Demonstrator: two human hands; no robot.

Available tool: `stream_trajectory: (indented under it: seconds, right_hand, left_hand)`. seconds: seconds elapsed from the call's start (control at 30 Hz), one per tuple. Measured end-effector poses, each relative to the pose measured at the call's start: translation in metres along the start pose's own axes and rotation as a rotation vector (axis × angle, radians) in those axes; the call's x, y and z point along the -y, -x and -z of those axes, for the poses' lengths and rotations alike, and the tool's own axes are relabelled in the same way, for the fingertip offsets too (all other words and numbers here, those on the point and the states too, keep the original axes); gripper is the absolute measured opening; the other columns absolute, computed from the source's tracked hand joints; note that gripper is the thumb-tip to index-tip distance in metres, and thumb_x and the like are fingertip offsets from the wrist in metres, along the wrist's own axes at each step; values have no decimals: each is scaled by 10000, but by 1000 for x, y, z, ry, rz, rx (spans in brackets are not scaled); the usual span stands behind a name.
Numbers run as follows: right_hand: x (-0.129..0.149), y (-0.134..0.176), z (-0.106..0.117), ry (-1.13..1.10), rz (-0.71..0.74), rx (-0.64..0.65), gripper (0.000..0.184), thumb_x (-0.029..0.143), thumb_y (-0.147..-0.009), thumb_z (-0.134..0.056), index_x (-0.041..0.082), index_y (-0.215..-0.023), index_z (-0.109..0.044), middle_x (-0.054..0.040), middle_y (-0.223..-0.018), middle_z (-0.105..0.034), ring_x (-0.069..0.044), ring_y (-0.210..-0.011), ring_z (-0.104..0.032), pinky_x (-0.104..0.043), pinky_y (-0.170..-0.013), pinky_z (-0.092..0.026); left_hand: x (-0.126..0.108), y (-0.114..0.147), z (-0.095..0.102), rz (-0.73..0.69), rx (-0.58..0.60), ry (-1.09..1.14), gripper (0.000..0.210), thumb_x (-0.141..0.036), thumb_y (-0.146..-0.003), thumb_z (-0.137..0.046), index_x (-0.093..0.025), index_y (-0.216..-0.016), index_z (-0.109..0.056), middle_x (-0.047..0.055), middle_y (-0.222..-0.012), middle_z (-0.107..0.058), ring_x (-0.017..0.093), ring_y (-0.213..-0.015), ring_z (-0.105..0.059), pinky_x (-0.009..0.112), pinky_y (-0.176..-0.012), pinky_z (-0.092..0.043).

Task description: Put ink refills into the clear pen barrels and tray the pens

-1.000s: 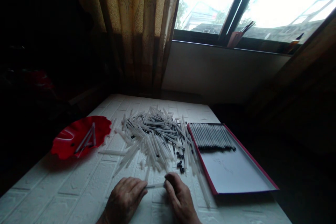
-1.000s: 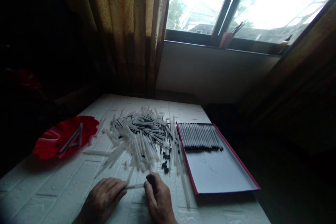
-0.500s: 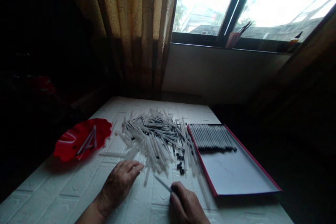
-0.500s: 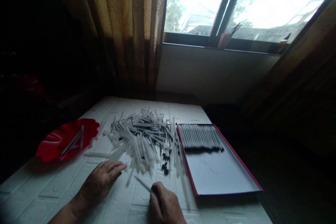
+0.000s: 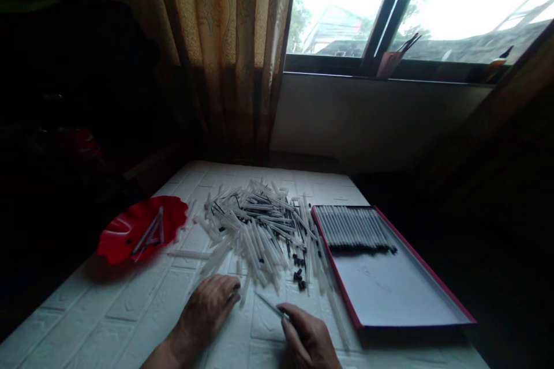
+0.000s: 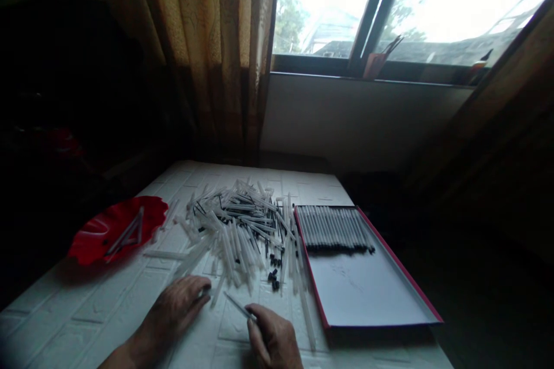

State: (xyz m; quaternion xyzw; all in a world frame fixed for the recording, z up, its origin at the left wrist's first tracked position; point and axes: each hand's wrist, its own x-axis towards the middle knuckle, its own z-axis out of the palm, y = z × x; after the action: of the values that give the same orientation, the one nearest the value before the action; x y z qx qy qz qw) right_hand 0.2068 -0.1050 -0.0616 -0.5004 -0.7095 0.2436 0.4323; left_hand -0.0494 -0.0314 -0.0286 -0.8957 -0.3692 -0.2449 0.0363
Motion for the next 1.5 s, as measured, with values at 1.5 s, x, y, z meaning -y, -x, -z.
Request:
stream_trajectory:
  seconds: [1.5]
  right_hand:
    - [10, -31, 33, 351, 180, 588, 224, 223, -940, -449, 224, -827, -643, 2, -682, -729, -139, -531, -657, -209, -478, -370]
  left_hand:
    - [-42, -15, 4, 931, 719, 1222, 456, -633, -706, -584, -180, -736, -550, -35, -611, -611, 57, -380, -420, 185, -384, -283]
